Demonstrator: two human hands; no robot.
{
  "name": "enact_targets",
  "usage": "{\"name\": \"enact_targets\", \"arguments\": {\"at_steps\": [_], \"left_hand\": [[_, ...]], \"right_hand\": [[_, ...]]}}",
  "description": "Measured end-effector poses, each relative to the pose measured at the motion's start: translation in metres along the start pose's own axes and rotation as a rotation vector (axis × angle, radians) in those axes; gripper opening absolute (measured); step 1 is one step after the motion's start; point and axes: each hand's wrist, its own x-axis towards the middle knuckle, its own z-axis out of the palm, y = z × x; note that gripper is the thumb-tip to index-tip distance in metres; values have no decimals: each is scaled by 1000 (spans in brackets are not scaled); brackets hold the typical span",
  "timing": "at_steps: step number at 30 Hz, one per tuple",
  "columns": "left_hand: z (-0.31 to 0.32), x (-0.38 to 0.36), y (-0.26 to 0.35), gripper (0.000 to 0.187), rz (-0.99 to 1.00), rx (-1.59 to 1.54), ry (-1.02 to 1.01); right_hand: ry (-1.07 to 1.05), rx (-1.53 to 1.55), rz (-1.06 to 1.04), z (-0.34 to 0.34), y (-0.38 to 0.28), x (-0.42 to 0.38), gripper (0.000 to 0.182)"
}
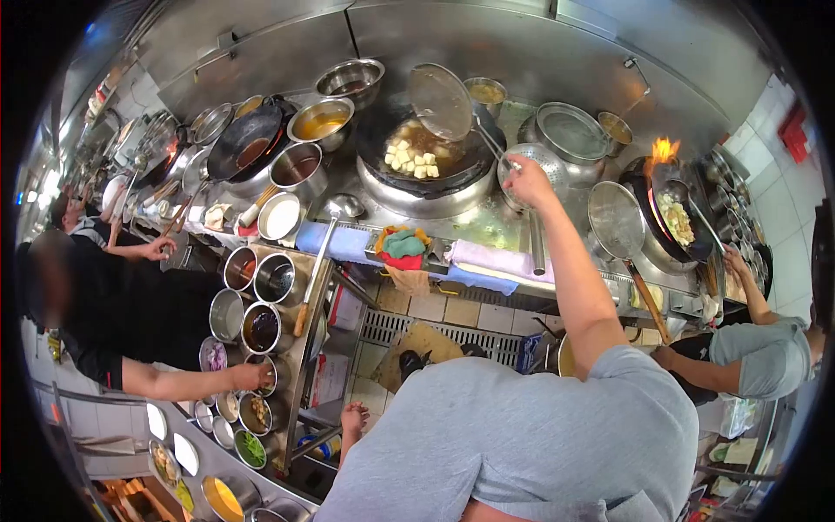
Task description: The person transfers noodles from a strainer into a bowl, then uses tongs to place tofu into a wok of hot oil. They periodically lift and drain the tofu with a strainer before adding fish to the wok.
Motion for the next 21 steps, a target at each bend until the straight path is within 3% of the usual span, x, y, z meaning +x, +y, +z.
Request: {"name": "enact_targets", "arguments": {"at_steps": [5,6,8,9,11,13,20,21], "left_hand": [[-8,-11,-7,5,11,18,11],[-12,-12,-13,5,-3,-105,-17],[-20,-13,-29,5,-18,-227,-44],[-21,-11,-34,5,-66,-252,-41],[-28,-10,-45,5,-109,-279,-38],[-31,-16,-42,6,-8,-350,-205],[-28,-11,-49,9,-8,-260,-69],[-36,-1,-63,10,-147,-425,-116]], "right_hand": [[139,-393,-115,-10,50,64,37],[142,-396,-109,-13,51,68,37],[-89,82,197,-12,46,73,37],[-86,82,195,-12,44,73,37],[-207,531,363,-8,44,69,37],[-211,599,392,-13,36,59,35],[-222,884,500,-46,35,72,31],[-248,1014,480,-49,46,91,28]]}}
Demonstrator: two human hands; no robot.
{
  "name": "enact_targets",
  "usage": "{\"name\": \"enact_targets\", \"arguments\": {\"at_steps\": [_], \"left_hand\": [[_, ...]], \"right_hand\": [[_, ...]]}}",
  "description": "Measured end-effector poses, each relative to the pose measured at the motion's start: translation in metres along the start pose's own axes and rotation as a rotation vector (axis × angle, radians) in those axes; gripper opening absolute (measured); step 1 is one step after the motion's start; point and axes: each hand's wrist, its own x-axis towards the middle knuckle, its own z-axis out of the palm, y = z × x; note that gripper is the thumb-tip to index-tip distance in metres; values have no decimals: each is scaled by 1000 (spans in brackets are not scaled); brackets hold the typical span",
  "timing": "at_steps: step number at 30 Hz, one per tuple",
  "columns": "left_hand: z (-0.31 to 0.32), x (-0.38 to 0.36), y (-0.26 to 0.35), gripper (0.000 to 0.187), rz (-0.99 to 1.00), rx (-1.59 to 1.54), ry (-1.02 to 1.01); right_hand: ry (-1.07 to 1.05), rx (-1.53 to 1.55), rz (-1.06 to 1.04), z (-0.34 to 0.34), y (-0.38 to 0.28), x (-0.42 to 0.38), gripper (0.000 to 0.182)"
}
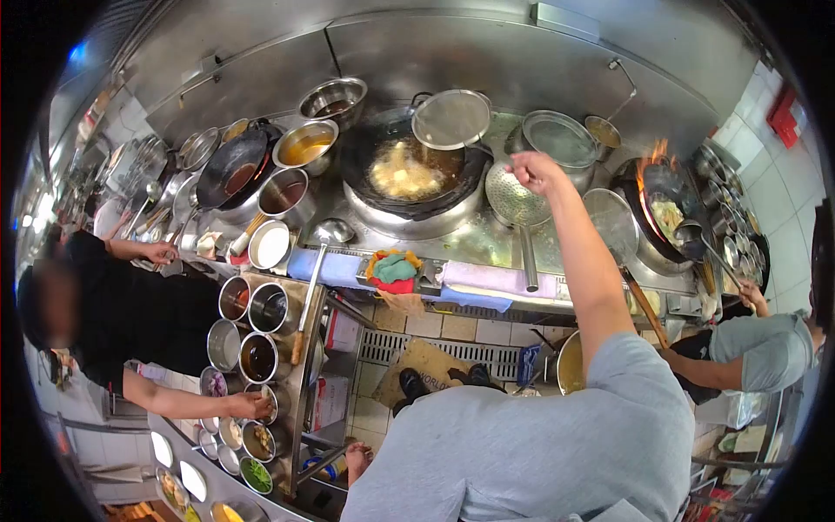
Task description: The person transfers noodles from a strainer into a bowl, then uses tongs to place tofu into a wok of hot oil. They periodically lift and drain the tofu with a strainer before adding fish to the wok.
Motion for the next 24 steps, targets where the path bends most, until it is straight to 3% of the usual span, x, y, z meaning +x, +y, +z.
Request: {"name": "enact_targets", "arguments": {"at_steps": [1,5,7,8,9,10,11,12,13,14,15,16,18,20,22,24], "left_hand": [[-8,9,-4,12,-140,-169,-30],[9,-19,15,13,33,-65,-9],[3,-9,27,9,-32,-92,-76],[-5,-4,28,5,-103,-121,-140],[-1,-6,28,5,-102,-124,-138],[12,-10,30,5,44,85,-6],[24,-19,33,7,187,292,127],[26,-12,29,7,179,287,130],[25,2,22,9,127,237,126],[16,1,9,10,67,184,132],[17,-8,27,11,-128,-30,-17],[16,-6,21,10,-172,-51,-40],[26,-12,10,5,-3,235,-7],[22,-3,12,3,-74,118,-16],[24,3,24,1,-135,16,-37],[29,6,36,3,167,341,-1]], "right_hand": [[-61,115,-12,-10,-8,15,24],[-12,373,-83,-9,-36,63,20],[448,-469,-328,-2,-42,85,15],[444,-467,-326,-3,-46,83,15],[503,-844,-281,3,-60,64,24],[555,-1224,-226,4,-67,50,37],[554,-1228,-223,-11,-63,53,37],[536,-1053,-371,-35,-55,64,43],[505,-876,-510,-44,-47,72,50],[439,-677,-490,-26,-40,43,51],[371,-478,-460,1,-37,0,52],[325,-548,-428,4,-33,-10,52],[170,-513,-361,3,-30,-14,49],[109,-500,-297,5,-25,-21,48],[176,-659,-243,7,-21,-16,48],[200,-741,-233,6,-18,-12,47]]}}
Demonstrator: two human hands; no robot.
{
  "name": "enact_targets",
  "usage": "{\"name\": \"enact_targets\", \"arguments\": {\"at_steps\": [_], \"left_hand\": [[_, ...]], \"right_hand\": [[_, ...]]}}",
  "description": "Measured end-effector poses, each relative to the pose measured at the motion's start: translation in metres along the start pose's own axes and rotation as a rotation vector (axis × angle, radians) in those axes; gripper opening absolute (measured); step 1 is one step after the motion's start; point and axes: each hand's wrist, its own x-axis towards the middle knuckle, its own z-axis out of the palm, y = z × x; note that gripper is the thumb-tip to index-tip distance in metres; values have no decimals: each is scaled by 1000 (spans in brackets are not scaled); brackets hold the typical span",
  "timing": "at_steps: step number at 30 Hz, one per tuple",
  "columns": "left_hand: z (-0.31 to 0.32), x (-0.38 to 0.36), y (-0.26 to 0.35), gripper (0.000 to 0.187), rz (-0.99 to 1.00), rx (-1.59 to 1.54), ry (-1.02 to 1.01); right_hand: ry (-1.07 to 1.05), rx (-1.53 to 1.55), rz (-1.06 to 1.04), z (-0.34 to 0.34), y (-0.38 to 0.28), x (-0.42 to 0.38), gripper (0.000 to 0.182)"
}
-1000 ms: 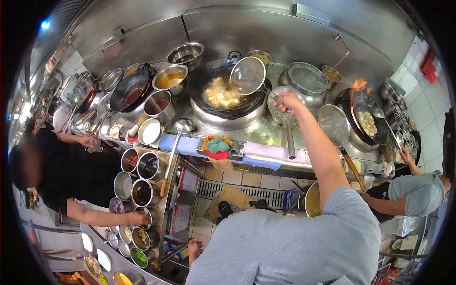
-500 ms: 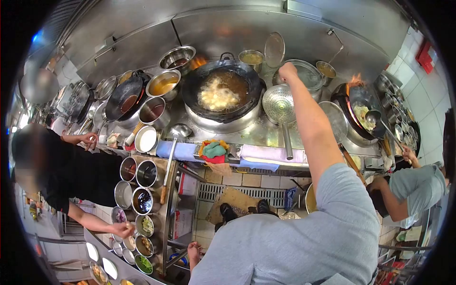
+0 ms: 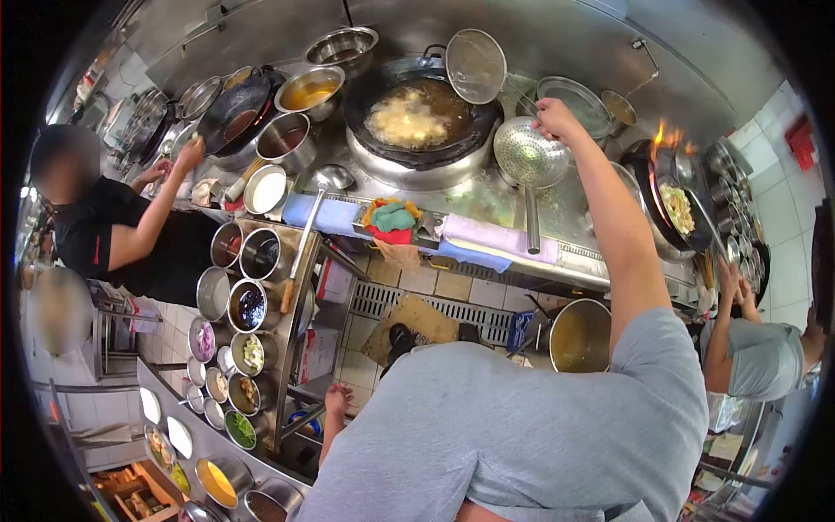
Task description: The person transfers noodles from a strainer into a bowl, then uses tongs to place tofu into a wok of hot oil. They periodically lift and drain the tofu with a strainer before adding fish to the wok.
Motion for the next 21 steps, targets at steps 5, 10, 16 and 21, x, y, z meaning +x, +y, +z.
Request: {"name": "enact_targets", "arguments": {"at_steps": [5,10,16,21], "left_hand": [[-6,8,19,6,-13,-258,-87],[11,-22,12,8,-50,-67,118],[3,-58,-16,9,-219,-209,53],[-15,-64,-53,13,-354,-654,40]], "right_hand": [[-76,-121,114,21,1,2,52],[-255,185,241,64,24,-2,42],[-544,571,295,78,65,4,37],[-491,392,169,66,53,-35,39]]}}
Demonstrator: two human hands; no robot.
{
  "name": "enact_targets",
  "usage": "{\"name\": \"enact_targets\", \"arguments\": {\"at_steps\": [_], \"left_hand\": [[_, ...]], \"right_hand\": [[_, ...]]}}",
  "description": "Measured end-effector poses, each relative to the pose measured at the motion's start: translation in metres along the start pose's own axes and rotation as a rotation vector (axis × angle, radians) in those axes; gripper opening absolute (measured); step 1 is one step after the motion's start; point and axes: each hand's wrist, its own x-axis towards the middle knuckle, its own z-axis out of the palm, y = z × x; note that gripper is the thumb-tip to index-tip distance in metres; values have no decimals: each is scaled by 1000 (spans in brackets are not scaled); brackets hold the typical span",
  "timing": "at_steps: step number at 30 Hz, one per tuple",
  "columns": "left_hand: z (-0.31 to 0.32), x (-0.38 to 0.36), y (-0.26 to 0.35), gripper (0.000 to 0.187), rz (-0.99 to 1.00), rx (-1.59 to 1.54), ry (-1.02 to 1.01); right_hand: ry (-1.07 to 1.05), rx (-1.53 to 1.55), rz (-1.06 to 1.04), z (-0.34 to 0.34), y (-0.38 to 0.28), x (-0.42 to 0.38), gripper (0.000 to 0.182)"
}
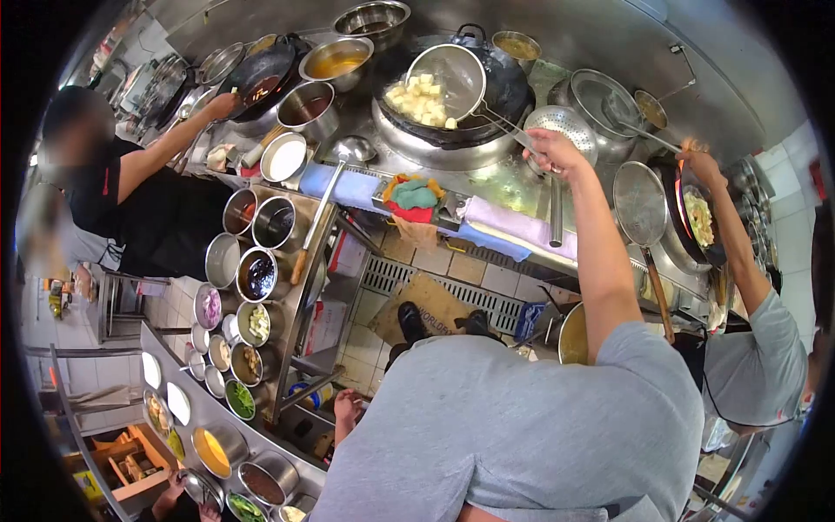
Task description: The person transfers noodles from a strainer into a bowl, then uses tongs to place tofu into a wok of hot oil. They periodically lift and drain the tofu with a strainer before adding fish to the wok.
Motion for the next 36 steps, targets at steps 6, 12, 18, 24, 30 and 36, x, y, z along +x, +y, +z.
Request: {"name": "enact_targets", "arguments": {"at_steps": [6,12,18,24,30,36], "left_hand": [[8,-15,1,16,47,245,100],[31,-10,22,13,218,509,110],[61,-3,40,8,278,695,103],[62,-3,37,12,277,651,105],[42,6,24,18,169,379,76],[44,2,24,19,-87,255,93]], "right_hand": [[167,-279,-147,35,-12,-43,41],[363,-822,-322,50,-31,-69,35],[408,-958,-393,34,-53,-69,35],[566,-1154,-450,-15,-54,-11,38],[549,-992,-259,-43,-77,-1,44],[512,-769,-221,-35,-89,-11,45]]}}
